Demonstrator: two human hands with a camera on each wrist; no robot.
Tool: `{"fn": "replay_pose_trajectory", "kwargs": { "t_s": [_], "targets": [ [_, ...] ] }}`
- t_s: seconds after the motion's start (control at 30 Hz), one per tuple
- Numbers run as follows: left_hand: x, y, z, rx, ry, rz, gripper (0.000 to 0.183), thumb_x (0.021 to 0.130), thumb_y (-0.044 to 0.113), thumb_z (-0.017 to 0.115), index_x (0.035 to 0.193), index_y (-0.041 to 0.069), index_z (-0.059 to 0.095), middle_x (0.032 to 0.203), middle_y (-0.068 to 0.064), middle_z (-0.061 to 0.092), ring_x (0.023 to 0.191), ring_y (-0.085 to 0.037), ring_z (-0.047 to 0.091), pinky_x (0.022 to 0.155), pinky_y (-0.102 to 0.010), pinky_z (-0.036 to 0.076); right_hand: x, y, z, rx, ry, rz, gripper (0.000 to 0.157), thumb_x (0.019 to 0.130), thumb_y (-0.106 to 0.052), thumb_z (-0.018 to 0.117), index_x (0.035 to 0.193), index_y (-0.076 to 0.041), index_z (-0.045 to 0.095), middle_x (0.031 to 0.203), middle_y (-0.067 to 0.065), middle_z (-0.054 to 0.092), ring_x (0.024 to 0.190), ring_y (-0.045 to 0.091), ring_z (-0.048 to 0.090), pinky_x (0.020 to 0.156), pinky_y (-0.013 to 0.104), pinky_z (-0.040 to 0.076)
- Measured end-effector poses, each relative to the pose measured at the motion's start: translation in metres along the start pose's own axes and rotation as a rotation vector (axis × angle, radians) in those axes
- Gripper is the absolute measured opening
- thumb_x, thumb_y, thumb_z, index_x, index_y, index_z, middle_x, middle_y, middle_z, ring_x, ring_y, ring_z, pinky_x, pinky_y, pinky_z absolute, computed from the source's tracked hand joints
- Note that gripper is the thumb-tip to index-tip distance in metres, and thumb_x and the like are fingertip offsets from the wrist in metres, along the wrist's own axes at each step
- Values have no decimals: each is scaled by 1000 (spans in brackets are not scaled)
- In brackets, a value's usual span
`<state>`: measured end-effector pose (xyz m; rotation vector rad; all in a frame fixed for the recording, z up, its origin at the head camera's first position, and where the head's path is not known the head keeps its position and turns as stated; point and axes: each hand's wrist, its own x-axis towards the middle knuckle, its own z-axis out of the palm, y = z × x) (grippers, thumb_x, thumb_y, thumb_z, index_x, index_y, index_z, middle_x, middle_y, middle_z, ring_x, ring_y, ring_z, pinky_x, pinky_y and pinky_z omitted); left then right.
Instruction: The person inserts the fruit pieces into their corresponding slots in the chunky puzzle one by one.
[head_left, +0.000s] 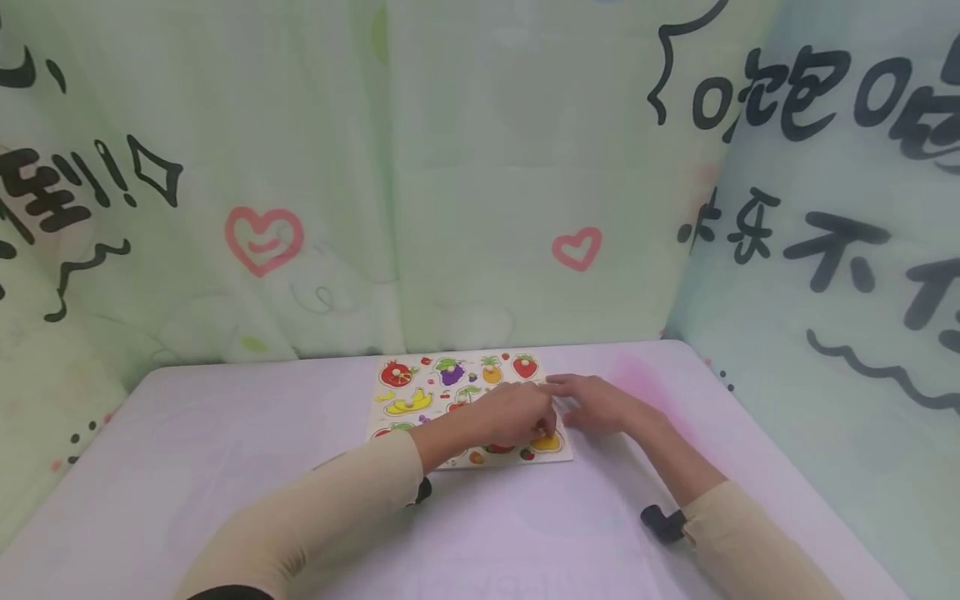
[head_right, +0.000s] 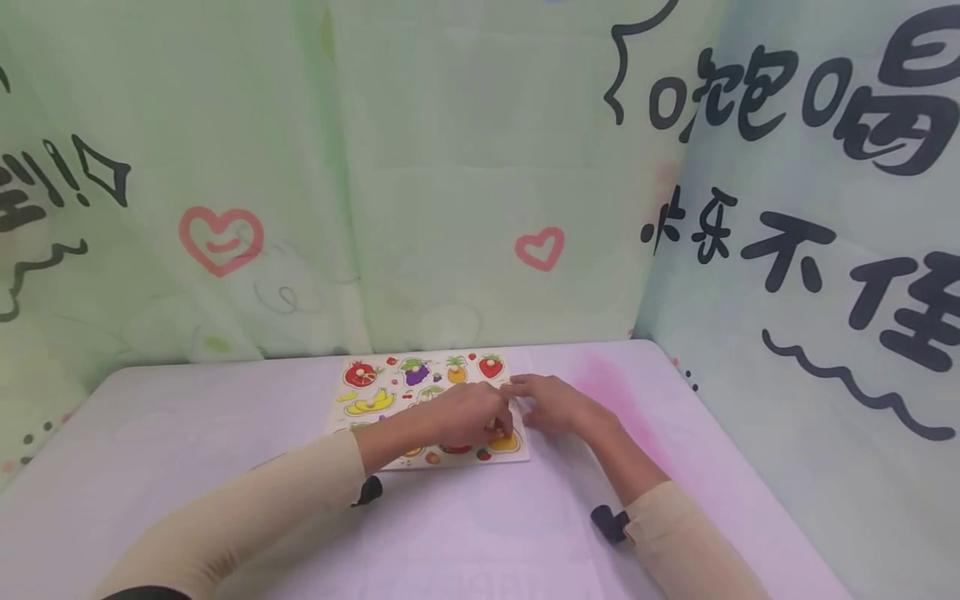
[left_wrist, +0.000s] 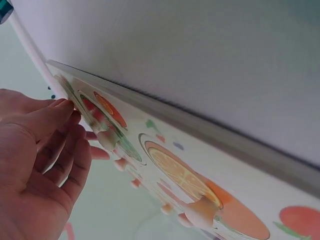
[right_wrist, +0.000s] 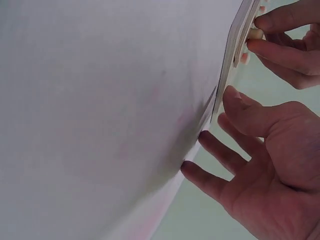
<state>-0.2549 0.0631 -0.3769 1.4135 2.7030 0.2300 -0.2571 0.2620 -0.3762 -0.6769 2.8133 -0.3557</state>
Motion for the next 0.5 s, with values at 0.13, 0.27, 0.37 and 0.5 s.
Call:
{"fn": "replay_pose_trajectory", "kwargs": {
  "t_s": [0.13, 0.27, 0.37, 0.5],
  "targets": [
    [1, -1, 1, 12, -7, -11, 16, 97, 14, 74, 106, 23, 84, 103, 11, 79, 101, -6, 69, 82, -24, 57, -3, 2, -1, -10, 16, 9, 58, 96, -4, 69, 152, -16, 55, 159, 17, 48, 146, 46, 44, 116, 62, 39],
    [3, -3, 1, 13, -12, -16, 15, 97, 15, 74, 106, 22, 84, 103, 10, 78, 99, -7, 68, 83, -22, 57, -6, 4, -3, -18, 30, 10, 57, 96, -6, 69, 152, -12, 55, 157, 19, 50, 145, 46, 45, 115, 61, 40],
    [4, -5, 1, 10, -18, -24, 15, 98, 16, 72, 106, 22, 83, 104, 9, 77, 99, -7, 66, 84, -22, 56, -7, 5, -4, -16, 33, 25, 57, 98, -9, 69, 152, -10, 53, 158, 19, 49, 146, 45, 44, 116, 60, 40],
    [1, -5, -1, 10, -3, -34, 15, 97, 18, 75, 108, 23, 82, 108, 8, 74, 103, -9, 66, 83, -24, 56, -10, 6, -5, -19, 29, 50, 57, 98, -12, 69, 153, -10, 53, 157, 20, 49, 146, 45, 44, 115, 60, 41]
  ]
}}
